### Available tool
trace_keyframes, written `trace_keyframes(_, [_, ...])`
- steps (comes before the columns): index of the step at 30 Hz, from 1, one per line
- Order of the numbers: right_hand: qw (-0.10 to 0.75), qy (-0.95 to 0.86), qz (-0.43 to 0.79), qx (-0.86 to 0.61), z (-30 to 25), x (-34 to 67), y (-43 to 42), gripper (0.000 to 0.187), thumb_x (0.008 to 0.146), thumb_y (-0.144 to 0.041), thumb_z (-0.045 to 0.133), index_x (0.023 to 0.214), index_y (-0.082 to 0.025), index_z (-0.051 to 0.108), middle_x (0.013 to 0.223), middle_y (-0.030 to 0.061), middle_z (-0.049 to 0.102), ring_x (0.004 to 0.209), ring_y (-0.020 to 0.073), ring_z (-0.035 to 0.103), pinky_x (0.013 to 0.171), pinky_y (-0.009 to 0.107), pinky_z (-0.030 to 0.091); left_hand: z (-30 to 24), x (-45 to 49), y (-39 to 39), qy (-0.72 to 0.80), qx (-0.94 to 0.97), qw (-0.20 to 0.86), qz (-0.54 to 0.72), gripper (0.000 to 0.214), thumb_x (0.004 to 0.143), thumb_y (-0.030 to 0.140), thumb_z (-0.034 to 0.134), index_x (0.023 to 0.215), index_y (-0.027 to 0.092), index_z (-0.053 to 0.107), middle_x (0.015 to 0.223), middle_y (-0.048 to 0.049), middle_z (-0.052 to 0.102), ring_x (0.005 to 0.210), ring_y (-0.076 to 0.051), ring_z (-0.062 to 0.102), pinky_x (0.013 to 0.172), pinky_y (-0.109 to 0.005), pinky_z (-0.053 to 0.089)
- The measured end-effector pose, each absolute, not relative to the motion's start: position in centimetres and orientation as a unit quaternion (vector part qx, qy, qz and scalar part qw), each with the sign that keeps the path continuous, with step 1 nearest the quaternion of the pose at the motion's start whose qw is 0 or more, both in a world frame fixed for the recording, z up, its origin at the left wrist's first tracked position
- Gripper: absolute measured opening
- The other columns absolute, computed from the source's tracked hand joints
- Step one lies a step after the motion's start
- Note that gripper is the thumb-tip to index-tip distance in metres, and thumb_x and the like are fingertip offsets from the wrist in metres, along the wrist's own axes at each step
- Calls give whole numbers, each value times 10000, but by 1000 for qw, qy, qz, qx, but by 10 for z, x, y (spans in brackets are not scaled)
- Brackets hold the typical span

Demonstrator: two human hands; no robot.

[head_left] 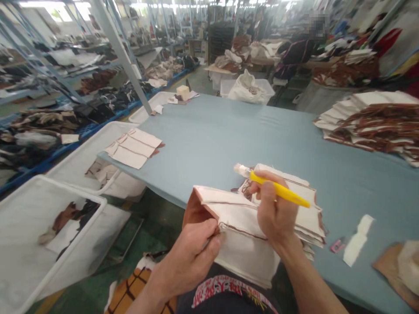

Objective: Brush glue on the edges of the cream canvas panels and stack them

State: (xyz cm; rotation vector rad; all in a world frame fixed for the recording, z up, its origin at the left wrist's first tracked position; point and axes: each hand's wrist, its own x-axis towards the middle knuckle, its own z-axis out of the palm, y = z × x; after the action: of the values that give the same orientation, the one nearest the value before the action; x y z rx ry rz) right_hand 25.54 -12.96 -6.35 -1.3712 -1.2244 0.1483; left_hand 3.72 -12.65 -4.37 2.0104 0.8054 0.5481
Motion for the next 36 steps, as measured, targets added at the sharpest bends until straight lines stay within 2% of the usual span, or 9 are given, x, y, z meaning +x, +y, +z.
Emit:
trace_keyframes(3, [694,-470,115,-533,-43,257,-153,301,1086,-386,543,961,-189,733,596,-24,568,471,120,511,430,224,391,-46,41,-131,339,831,371,240,282,1050,179,434,772,220,458,754,-10,606,710,-150,556,692,-265,402])
trace_keyframes(7, [706,-443,211,-511,-21,260,-180,272,1051,-305,614,815,-220,719,449,-64,413,323,103,373,284,210,257,-46,52,-138,332,857,304,251,262,1038,129,436,798,231,470,746,-19,622,718,-168,587,711,-283,429])
trace_keyframes(14, [664,-464,248,-532,-36,269,-195,273,1071,-318,573,844,-210,682,478,-66,465,315,96,408,295,200,276,-44,71,-151,311,879,241,271,253,1006,42,455,840,233,438,744,-18,635,671,-158,581,655,-271,405])
trace_keyframes(16, [650,-489,238,-531,-41,271,-202,249,1065,-313,563,873,-210,684,512,-55,505,337,105,438,323,215,330,-46,75,-154,313,879,243,264,250,1009,43,454,844,230,440,743,-19,635,655,-153,568,635,-264,390])
trace_keyframes(21, [583,-642,132,-481,-29,286,-212,131,1020,-227,568,945,-249,674,664,-19,675,490,151,634,477,266,512,-48,84,-156,324,872,274,244,262,1023,65,421,816,224,448,734,-27,621,637,-150,540,605,-269,349])
trace_keyframes(24, [537,-727,108,-414,-19,296,-207,136,1028,-190,550,936,-252,629,637,-49,657,495,128,630,516,251,520,-49,87,-154,337,853,331,221,278,1039,118,411,788,217,478,745,-38,630,675,-163,560,646,-273,379])
trace_keyframes(26, [560,-713,139,-398,-21,299,-203,168,1051,-211,523,925,-242,630,622,-48,630,449,113,574,471,239,483,-49,88,-151,351,829,381,213,274,1031,154,431,775,215,505,760,-41,634,714,-176,575,691,-278,406])
trace_keyframes(30, [664,-554,256,-433,-36,300,-191,249,1077,-254,505,903,-215,678,554,-49,537,344,85,411,330,194,307,-46,90,-142,377,781,451,212,291,1014,249,483,725,216,482,742,-13,572,732,-175,530,713,-281,398])
trace_keyframes(36, [725,-445,241,-468,-35,305,-178,299,1053,-332,616,794,-209,700,511,-51,455,356,80,359,329,188,243,-38,85,-122,374,701,571,205,402,999,425,487,681,213,362,720,29,404,695,-140,392,645,-262,326])
